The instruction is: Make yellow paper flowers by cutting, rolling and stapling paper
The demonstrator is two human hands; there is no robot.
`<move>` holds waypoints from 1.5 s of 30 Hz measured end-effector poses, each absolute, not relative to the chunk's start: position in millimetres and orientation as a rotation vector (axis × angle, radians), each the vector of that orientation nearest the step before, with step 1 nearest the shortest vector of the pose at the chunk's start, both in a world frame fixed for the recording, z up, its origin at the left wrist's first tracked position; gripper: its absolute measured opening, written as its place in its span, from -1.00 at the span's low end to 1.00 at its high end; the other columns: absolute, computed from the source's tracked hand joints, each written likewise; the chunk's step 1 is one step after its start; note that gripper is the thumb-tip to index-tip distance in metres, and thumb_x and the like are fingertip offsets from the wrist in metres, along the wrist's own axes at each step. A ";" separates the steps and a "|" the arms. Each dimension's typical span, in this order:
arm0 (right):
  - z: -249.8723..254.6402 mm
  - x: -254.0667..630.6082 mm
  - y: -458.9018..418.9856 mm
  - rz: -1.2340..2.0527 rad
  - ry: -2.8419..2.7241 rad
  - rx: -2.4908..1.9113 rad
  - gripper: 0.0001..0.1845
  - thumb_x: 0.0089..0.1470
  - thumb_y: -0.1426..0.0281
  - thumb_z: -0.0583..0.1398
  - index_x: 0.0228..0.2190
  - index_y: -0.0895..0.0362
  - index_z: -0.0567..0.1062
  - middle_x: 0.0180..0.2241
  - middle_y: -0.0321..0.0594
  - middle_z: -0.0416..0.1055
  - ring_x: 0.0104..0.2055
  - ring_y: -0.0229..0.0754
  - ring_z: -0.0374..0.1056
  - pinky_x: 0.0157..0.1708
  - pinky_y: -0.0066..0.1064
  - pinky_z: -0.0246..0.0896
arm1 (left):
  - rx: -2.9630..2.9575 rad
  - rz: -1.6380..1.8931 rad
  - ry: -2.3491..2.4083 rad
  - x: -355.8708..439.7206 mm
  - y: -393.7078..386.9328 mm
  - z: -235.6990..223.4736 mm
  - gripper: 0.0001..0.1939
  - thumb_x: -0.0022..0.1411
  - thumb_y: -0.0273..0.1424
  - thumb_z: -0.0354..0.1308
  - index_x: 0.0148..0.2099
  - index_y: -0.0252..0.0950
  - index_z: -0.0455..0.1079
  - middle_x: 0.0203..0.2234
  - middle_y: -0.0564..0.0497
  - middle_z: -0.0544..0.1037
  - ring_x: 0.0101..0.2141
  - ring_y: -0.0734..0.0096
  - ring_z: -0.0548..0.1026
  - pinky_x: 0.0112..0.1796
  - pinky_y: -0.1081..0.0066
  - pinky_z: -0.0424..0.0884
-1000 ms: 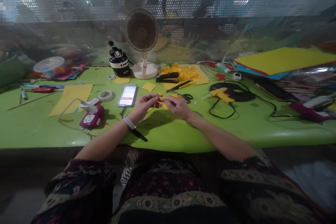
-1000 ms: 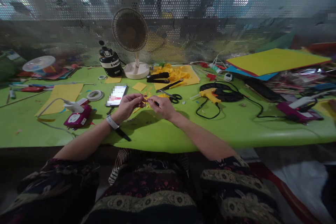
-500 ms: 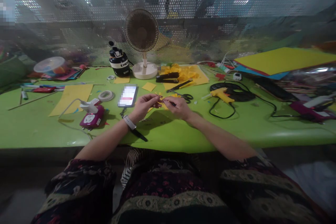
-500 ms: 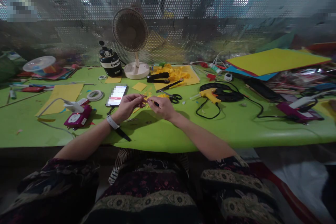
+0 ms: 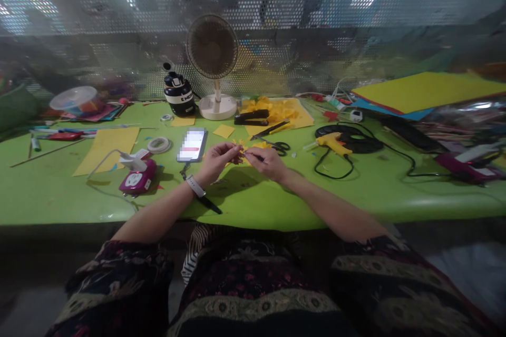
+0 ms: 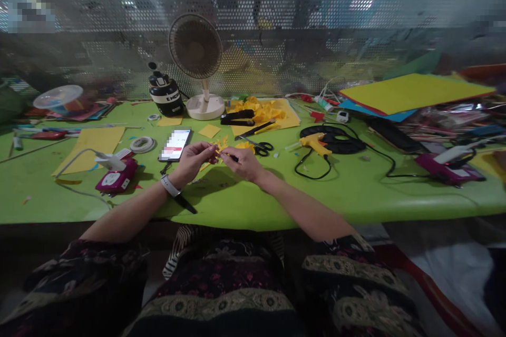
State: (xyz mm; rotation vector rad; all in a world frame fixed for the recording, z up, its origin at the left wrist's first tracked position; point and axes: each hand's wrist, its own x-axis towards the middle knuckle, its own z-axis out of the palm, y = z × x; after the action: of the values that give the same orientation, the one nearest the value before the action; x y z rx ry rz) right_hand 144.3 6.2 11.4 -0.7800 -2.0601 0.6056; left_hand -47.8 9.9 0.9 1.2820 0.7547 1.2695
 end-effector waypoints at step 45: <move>-0.7 143.5 12.3 0.517 -2.092 -0.886 -0.66 0.24 0.27 0.15 -0.05 0.15 0.58 -0.11 -0.06 0.59 -0.13 -0.07 0.53 -0.13 -0.25 0.42 | 1.112 1.358 0.855 -50.4 15.6 0.6 -0.64 -0.02 -0.16 0.45 -0.37 -0.34 0.49 -0.57 0.09 0.51 -0.58 0.64 0.43 -0.47 0.54 0.39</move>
State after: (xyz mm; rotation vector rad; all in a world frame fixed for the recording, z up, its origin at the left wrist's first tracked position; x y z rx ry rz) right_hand 143.5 12.3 -0.7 -0.8864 -2.0924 0.5170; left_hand -50.4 15.6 0.6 1.1120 0.8550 1.3578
